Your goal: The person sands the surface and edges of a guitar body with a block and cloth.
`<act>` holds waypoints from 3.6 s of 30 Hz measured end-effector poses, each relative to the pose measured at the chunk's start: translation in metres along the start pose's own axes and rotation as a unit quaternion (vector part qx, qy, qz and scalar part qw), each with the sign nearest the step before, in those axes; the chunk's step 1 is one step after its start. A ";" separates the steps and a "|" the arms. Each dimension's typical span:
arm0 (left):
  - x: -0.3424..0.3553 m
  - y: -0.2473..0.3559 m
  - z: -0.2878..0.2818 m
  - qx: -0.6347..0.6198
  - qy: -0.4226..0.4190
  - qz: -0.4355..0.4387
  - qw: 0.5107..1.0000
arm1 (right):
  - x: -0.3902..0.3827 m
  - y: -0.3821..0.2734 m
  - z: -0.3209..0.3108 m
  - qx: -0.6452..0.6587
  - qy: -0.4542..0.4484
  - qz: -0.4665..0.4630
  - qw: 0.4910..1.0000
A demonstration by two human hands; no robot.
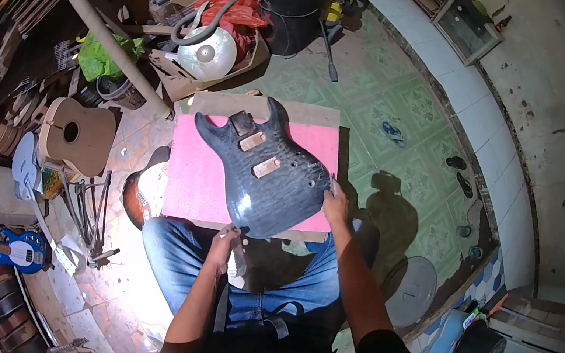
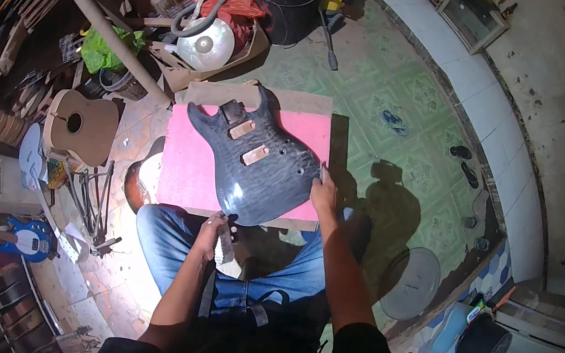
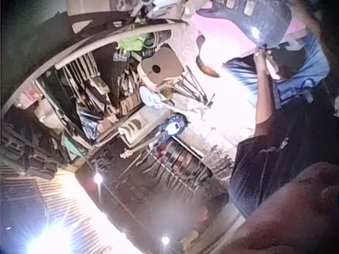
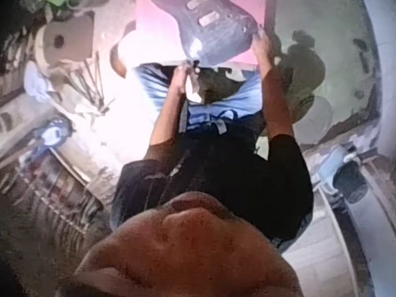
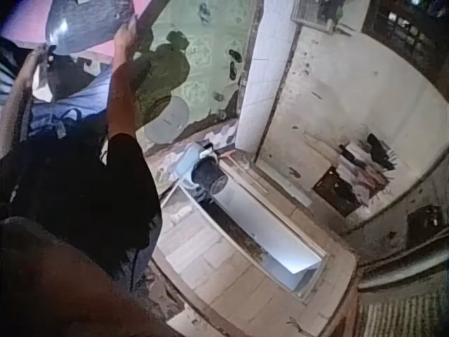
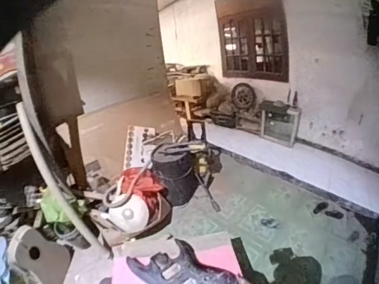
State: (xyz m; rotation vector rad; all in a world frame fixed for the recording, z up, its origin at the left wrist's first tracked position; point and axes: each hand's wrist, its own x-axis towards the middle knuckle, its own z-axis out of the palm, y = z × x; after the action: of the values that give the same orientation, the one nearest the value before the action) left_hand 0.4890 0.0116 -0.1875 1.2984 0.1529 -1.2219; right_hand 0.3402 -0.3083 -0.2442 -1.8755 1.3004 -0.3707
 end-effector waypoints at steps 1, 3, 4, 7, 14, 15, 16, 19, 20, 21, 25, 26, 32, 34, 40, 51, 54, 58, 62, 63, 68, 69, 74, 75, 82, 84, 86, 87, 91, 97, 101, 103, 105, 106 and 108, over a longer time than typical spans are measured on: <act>-0.002 0.004 -0.008 -0.016 0.039 -0.008 0.999 | -0.012 -0.002 0.006 -0.002 -0.007 0.015 1.000; -0.003 0.013 -0.029 -0.040 0.080 -0.018 0.996 | -0.037 -0.009 0.016 -0.015 -0.020 0.056 0.998; -0.001 0.014 -0.036 -0.046 0.100 0.028 0.994 | -0.053 -0.016 0.023 -0.015 -0.025 0.053 0.998; 0.014 0.018 -0.057 -0.068 0.114 0.086 0.987 | -0.103 -0.014 0.040 -0.051 0.032 0.087 0.994; 0.009 0.044 -0.063 -0.052 0.260 0.183 0.947 | -0.164 -0.038 0.022 0.193 -0.246 0.260 0.914; 0.005 0.043 -0.059 -0.042 0.270 0.206 0.940 | -0.169 -0.047 0.017 0.215 -0.177 0.234 0.931; -0.002 0.038 -0.053 -0.035 0.262 0.214 0.940 | -0.167 -0.043 0.013 0.172 -0.157 0.173 0.957; -0.031 0.025 -0.036 -0.078 0.084 0.178 0.977 | -0.179 -0.078 -0.008 0.258 -0.143 0.170 0.940; -0.040 0.020 -0.029 -0.132 0.031 0.099 0.986 | -0.182 -0.081 -0.008 0.259 -0.146 0.167 0.940; -0.046 0.017 -0.017 -0.129 0.003 0.079 0.988 | -0.185 -0.085 -0.011 0.310 -0.192 0.185 0.913; -0.060 -0.007 0.002 -0.071 -0.002 0.043 0.997 | -0.202 -0.109 -0.030 0.425 -0.361 0.202 0.806; -0.062 -0.010 0.005 -0.068 0.005 0.029 0.997 | -0.205 -0.112 -0.032 0.441 -0.426 0.202 0.764; -0.073 -0.012 0.024 -0.022 -0.074 -0.017 0.997 | -0.221 -0.106 -0.017 0.324 -0.503 0.172 0.782; -0.083 0.000 0.035 -0.069 -0.136 -0.078 0.985 | -0.224 -0.101 -0.005 0.326 -0.412 0.192 0.829; -0.077 -0.027 0.006 0.048 -0.105 0.061 0.991 | -0.230 -0.104 -0.008 0.264 -0.366 0.210 0.867; -0.040 -0.022 -0.008 -0.063 0.101 0.094 0.988 | -0.201 -0.072 0.016 0.245 -0.289 0.101 0.920; -0.024 -0.024 -0.039 -0.050 0.168 0.098 0.980 | -0.177 -0.083 0.016 0.042 -0.131 -0.139 0.981; -0.001 -0.033 -0.034 -0.011 0.144 0.059 0.988 | -0.169 -0.082 0.010 -0.146 -0.101 -0.383 0.907; 0.016 -0.043 -0.019 -0.144 0.186 0.021 0.972 | -0.168 -0.061 0.007 -0.209 -0.239 -0.424 0.848; 0.017 -0.043 -0.027 -0.143 0.177 -0.004 0.974 | -0.163 -0.069 0.008 -0.185 -0.208 -0.409 0.869; 0.029 -0.040 -0.039 -0.186 0.208 0.008 0.960 | -0.138 -0.062 0.017 -0.037 -0.066 -0.302 0.950; 0.028 -0.037 -0.039 -0.177 0.243 0.017 0.954 | -0.142 -0.063 0.019 -0.036 -0.068 -0.300 0.951; 0.033 -0.017 -0.056 -0.202 0.279 0.083 0.935 | -0.174 -0.072 0.035 -0.157 -0.241 -0.333 0.898; 0.033 -0.014 -0.060 -0.198 0.279 0.101 0.934 | -0.177 -0.078 0.031 -0.165 -0.257 -0.350 0.886; 0.023 -0.025 -0.058 -0.095 0.258 0.132 0.952 | -0.116 -0.071 0.022 -0.244 -0.245 -0.441 0.828; 0.017 -0.023 -0.025 -0.134 0.226 0.075 0.962 | -0.071 -0.045 0.021 -0.209 -0.095 -0.391 0.891; 0.014 -0.029 -0.020 -0.168 0.165 0.024 0.971 | -0.063 -0.045 0.024 -0.214 -0.029 -0.381 0.899; 0.014 -0.033 -0.015 -0.161 0.135 0.003 0.978 | -0.070 -0.035 0.027 -0.240 -0.128 -0.393 0.878; 0.015 -0.038 -0.014 -0.204 0.160 -0.007 0.966 | -0.103 -0.049 0.032 -0.223 -0.184 -0.597 0.748; 0.019 -0.044 -0.023 -0.175 0.170 0.064 0.968 | -0.080 -0.056 0.030 -0.263 -0.076 -0.434 0.858; 0.021 -0.037 -0.038 -0.195 0.289 0.113 0.930 | -0.122 -0.051 0.042 -0.198 -0.206 -0.564 0.775; 0.026 -0.035 -0.035 -0.185 0.301 0.126 0.927 | -0.098 -0.042 0.041 -0.271 -0.190 -0.473 0.816; 0.022 -0.038 -0.047 -0.185 0.313 0.145 0.920 | -0.079 -0.078 0.048 -0.275 -0.075 -0.405 0.869; 0.022 -0.037 -0.047 -0.170 0.305 0.115 0.930 | -0.080 -0.078 0.051 -0.277 -0.071 -0.403 0.869; 0.023 -0.037 -0.046 -0.153 0.295 0.087 0.939 | -0.096 -0.081 0.057 -0.260 -0.155 -0.513 0.803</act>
State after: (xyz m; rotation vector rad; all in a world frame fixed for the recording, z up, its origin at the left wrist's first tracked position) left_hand 0.4950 0.0419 -0.2432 1.3332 0.6208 -0.5983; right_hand 0.3870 -0.1862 -0.2004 -2.8625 0.0229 -0.2197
